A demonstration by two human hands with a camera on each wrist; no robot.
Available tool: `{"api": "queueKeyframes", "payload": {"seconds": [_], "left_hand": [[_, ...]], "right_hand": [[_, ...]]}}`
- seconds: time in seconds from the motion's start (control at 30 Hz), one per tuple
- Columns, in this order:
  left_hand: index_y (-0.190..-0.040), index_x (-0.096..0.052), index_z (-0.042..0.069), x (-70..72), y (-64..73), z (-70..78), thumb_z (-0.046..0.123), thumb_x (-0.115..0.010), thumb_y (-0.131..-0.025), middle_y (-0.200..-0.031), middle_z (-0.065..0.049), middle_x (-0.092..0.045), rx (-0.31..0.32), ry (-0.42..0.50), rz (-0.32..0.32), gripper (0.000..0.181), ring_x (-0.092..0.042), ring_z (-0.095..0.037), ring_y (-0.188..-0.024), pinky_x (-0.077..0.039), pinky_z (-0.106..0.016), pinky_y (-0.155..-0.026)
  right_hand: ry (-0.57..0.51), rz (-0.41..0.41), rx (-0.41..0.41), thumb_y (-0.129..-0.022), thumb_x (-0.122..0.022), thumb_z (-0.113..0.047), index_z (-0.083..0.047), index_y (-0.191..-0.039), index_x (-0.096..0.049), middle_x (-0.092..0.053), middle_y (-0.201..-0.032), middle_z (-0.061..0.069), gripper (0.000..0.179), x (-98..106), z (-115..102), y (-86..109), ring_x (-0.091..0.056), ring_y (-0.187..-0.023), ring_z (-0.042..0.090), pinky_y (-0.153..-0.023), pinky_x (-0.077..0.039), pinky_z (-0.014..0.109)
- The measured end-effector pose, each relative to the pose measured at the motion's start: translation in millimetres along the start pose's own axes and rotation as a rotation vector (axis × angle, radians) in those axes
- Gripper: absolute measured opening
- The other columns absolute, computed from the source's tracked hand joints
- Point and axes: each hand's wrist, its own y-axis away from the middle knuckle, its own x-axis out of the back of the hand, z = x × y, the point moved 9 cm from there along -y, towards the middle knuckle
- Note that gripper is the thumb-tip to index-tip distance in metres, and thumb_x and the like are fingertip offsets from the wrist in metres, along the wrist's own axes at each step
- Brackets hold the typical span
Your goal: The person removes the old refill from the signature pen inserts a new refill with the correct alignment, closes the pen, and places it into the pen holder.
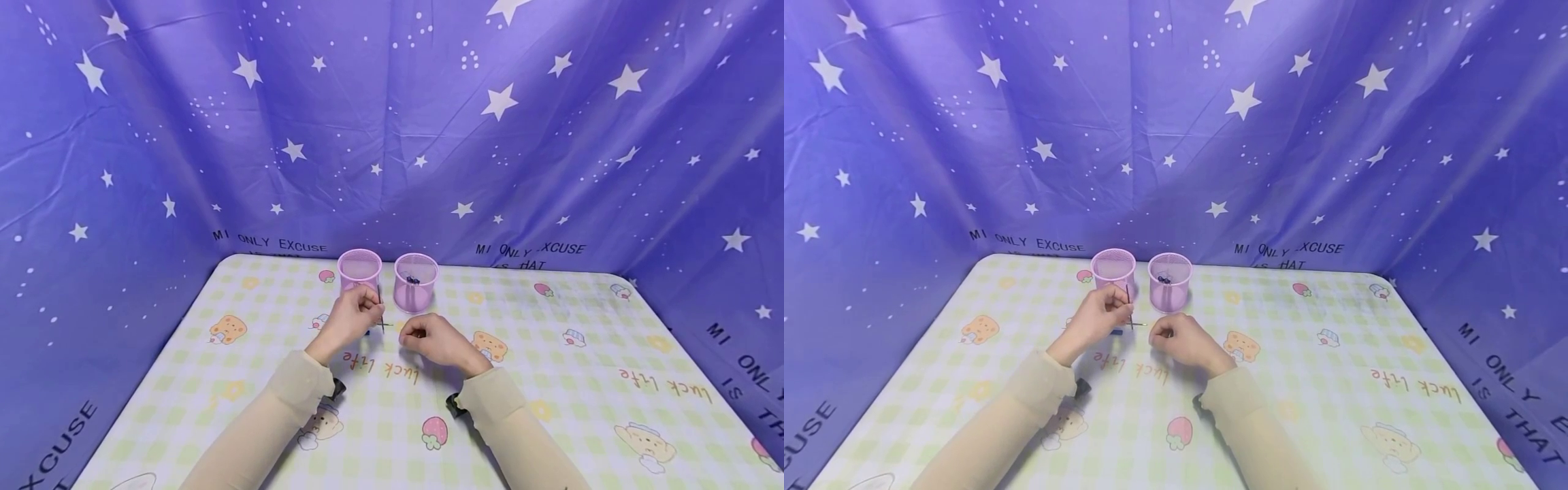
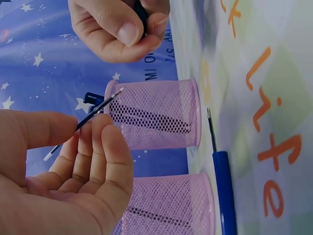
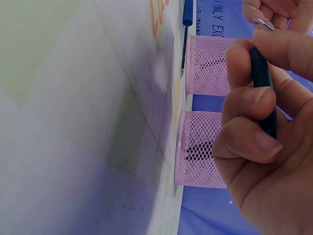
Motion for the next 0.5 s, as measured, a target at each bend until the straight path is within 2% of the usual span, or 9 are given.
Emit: {"api": "queueKeyframes", "payload": {"seconds": [0.13,0.3,0.5], "left_hand": [[-0.085,-0.058,0.001,-2.1,0.9,-4.8,0.0,-0.063,-0.087,-0.073,-0.006,-0.063,0.033,0.067,-0.003,0.005,-0.061,-0.015,-0.062,-0.054,-0.036,-0.061],[-0.085,-0.056,0.0,-2.0,2.7,-8.2,-0.002,-0.062,-0.087,-0.074,-0.009,-0.063,0.05,0.131,0.013,0.006,-0.062,-0.018,-0.064,-0.055,-0.047,-0.067],[-0.086,-0.054,-0.003,-4.7,3.8,-8.7,-0.005,-0.061,-0.086,-0.075,-0.013,-0.064,0.046,0.198,0.012,0.007,-0.065,-0.023,-0.066,-0.057,-0.038,-0.066]], "right_hand": [[-0.001,-0.001,-0.003,-0.088,-0.064,-0.012,-0.017,-0.083,-0.07,-0.062,-0.075,-0.007,0.009,-0.4,0.5,-0.4,-0.057,-0.07,0.011,-0.069,-0.049,0.03],[-0.002,-0.002,-0.017,-0.088,-0.064,-0.012,-0.016,-0.083,-0.07,-0.062,-0.075,-0.007,0.009,-0.5,0.0,0.1,-0.057,-0.07,0.011,-0.07,-0.049,0.03],[0.004,-0.003,-0.02,-0.089,-0.063,-0.013,-0.013,-0.085,-0.07,-0.062,-0.076,-0.007,0.008,-0.1,-1.0,0.6,-0.057,-0.071,0.011,-0.071,-0.049,0.031]]}}
